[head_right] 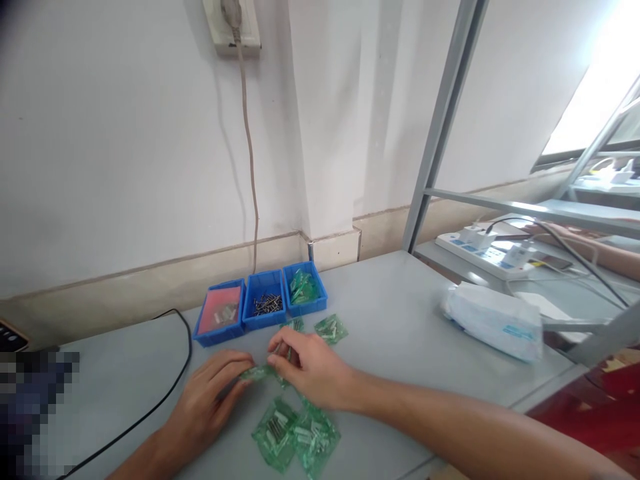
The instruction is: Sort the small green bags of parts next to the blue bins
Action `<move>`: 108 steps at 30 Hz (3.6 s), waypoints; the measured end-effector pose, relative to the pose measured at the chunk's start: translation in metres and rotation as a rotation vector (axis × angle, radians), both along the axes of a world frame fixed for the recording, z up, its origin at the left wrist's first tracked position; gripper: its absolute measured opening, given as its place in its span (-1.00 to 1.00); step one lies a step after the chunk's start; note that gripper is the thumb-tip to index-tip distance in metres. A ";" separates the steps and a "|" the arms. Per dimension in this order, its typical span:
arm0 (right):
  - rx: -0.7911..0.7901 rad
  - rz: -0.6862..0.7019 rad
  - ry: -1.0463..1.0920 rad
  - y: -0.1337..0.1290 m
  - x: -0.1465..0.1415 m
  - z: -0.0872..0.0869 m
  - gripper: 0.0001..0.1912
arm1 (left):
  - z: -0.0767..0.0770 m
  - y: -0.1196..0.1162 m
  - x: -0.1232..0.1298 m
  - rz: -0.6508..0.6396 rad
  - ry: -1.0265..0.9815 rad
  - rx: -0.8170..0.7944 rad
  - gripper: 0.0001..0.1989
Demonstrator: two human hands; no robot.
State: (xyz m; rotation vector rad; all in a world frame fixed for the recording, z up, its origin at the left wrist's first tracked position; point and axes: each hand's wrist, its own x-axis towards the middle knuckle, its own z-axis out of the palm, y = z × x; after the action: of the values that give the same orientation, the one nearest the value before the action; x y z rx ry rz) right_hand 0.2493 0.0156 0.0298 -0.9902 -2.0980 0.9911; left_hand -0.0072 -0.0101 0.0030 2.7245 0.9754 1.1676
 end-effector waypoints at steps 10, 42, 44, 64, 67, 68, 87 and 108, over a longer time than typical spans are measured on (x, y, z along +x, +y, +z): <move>0.294 0.126 0.030 0.000 0.003 -0.005 -0.67 | 0.001 -0.001 0.004 0.025 -0.013 -0.015 -0.85; 0.414 0.140 -0.125 0.003 0.006 -0.005 -0.91 | -0.004 0.001 0.004 0.049 0.002 -0.040 -0.84; 0.445 0.179 -0.099 0.004 0.006 -0.005 -0.86 | -0.004 0.001 0.003 0.062 0.001 -0.062 -0.84; 0.473 0.098 0.149 0.010 0.000 -0.003 -0.63 | -0.002 0.005 0.002 0.179 -0.070 -0.115 -0.53; 0.471 0.077 0.142 0.018 0.002 -0.003 -0.70 | -0.003 0.005 0.002 0.195 -0.097 -0.118 -0.47; 0.448 0.036 0.150 0.022 0.003 -0.003 -0.71 | -0.004 0.005 0.002 0.192 -0.106 -0.121 -0.45; 0.564 -0.486 -0.138 0.037 0.010 -0.007 -0.56 | 0.013 -0.015 0.012 0.002 0.354 -0.119 0.08; 0.546 -0.503 -0.417 0.050 0.015 -0.030 -0.50 | 0.009 0.002 0.014 -0.022 0.343 -0.124 -0.80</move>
State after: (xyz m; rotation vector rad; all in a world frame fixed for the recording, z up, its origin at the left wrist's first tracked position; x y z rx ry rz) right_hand 0.2645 0.0654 -0.0007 -1.3984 -2.0917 -0.0502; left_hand 0.0064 -0.0084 0.0116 2.8788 1.0048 0.6209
